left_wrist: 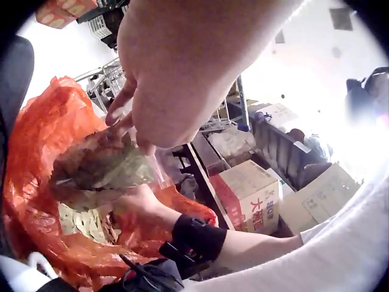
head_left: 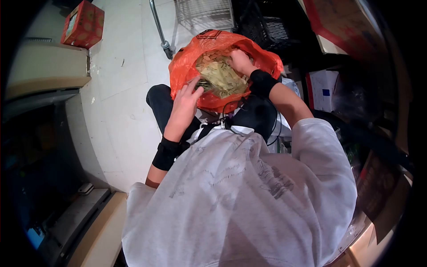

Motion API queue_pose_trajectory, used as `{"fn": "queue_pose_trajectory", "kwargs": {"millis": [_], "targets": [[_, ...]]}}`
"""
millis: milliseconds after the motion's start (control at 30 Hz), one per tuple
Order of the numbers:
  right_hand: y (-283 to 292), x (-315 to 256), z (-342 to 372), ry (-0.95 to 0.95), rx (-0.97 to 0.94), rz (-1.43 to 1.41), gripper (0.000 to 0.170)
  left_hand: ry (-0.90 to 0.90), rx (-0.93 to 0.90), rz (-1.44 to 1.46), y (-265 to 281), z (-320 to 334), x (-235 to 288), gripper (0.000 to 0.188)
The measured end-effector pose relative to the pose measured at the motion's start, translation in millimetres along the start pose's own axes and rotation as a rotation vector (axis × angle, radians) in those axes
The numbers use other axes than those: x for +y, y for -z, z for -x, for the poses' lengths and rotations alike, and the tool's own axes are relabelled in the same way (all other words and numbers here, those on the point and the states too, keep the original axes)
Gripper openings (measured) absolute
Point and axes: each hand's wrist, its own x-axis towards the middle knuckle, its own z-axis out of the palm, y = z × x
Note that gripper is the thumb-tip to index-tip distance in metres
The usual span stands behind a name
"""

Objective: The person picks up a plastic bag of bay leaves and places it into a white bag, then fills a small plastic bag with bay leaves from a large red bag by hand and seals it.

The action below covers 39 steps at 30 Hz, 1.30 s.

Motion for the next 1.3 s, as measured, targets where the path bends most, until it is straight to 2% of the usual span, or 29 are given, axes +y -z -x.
{"fn": "queue_pose_trajectory", "kwargs": {"millis": [33,100,133,167,233,267,300,367,400,467,500,567,600,667,700,767,800,867,900,967,1000,1067,1100,1167,1300], "targets": [[12.8,-7.3,8.4,-0.003,0.0,0.005,0.022,-0.002,0.002,0.005,-0.8,0.7,-0.6,0.036],[48.5,-29.4,29.1,-0.065,-0.186,-0.276,0.034,0.015,-0.011,0.022,-3.2,0.8,-1.3,0.038],[15.6,-7.3,12.0,0.16,-0.107,0.038,0.051,0.007,-0.006,0.021,-4.7,0.6,-3.0,0.04],[5.7,-2.3,16.7,0.156,-0.109,0.041,0.051,0.005,-0.007,0.026,-6.0,1.8,-2.1,0.04],[-4.0,3.9,19.8,0.002,-0.098,-0.065,0.064,-0.007,0.019,-0.011,-7.2,1.5,-1.7,0.016],[-12.0,12.9,15.9,-0.064,-0.208,-0.206,0.071,-0.008,0.018,-0.009,-7.2,2.0,-1.6,0.018],[-22.6,19.3,15.5,-0.06,-0.21,-0.205,0.071,-0.003,0.021,-0.009,-7.3,2.7,-1.2,0.018],[-45.4,29.6,16.9,-0.156,-0.079,-0.486,0.076,-0.002,0.018,0.001,-6.8,3.6,0.4,0.019],[-48.3,31.7,15.7,-0.153,-0.082,-0.486,0.076,0.002,0.019,0.0,-8.0,4.0,-0.3,0.019],[-37.0,23.7,13.3,-0.402,-0.33,-0.439,0.074,-0.003,0.026,0.017,-12.3,5.0,-2.7,0.036],[-34.4,15.8,18.1,-0.399,-0.331,-0.437,0.074,-0.002,0.029,0.017,-13.9,5.8,-3.5,0.036],[-25.2,-10.1,32.4,-0.225,0.246,-0.045,0.058,-0.012,0.038,0.021,-15.1,5.2,-3.4,0.036],[-13.4,-18.6,28.2,-0.221,0.244,-0.045,0.058,-0.007,0.041,0.02,-14.7,5.3,-3.0,0.036],[6.3,-30.2,23.1,-0.212,-0.159,-0.248,0.038,0.002,0.033,0.023,-12.1,4.9,0.5,0.016],[7.7,-34.6,25.5,-0.211,-0.16,-0.247,0.038,0.002,0.034,0.023,-12.9,5.5,0.5,0.016],[-6.3,-31.1,24.9,-0.226,-0.028,-0.297,0.033,-0.001,-0.009,0.017,-14.6,5.8,-1.5,0.039],[-14.8,-26.6,21.3,-0.221,-0.028,-0.297,0.033,0.001,-0.006,0.015,-15.0,6.0,-2.2,0.039],[-46.3,1.5,7.2,-0.391,-0.194,-0.437,0.034,0.011,0.02,0.021,-15.6,7.1,-0.4,0.016],[-55.8,10.9,2.1,-0.39,-0.195,-0.437,0.034,0.013,0.021,0.02,-14.7,7.7,0.0,0.016],[-69.5,27.7,-5.2,-0.295,-0.311,-0.504,0.04,0.03,0.0,0.019,-14.7,6.2,1.6,0.016],[-79.1,32.7,-5.4,-0.297,-0.311,-0.503,0.04,0.029,0.001,0.021,-15.9,6.0,0.7,0.016],[-86.8,32.0,-2.2,0.171,0.221,-0.044,0.052,0.0,0.002,0.018,-17.3,7.5,-2.8,0.042],[-85.7,36.2,-2.9,0.169,0.219,-0.043,0.052,0.0,0.001,0.02,-18.0,8.8,-4.2,0.042],[-62.6,30.8,-2.7,0.205,-0.005,0.002,0.062,0.004,0.0,0.058,-17.1,9.1,-4.7,0.04],[-79.3,32.9,-4.4,0.2,0.13,-0.141,0.065,0.009,0.008,0.059,-17.7,8.6,-5.1,0.036]]}}
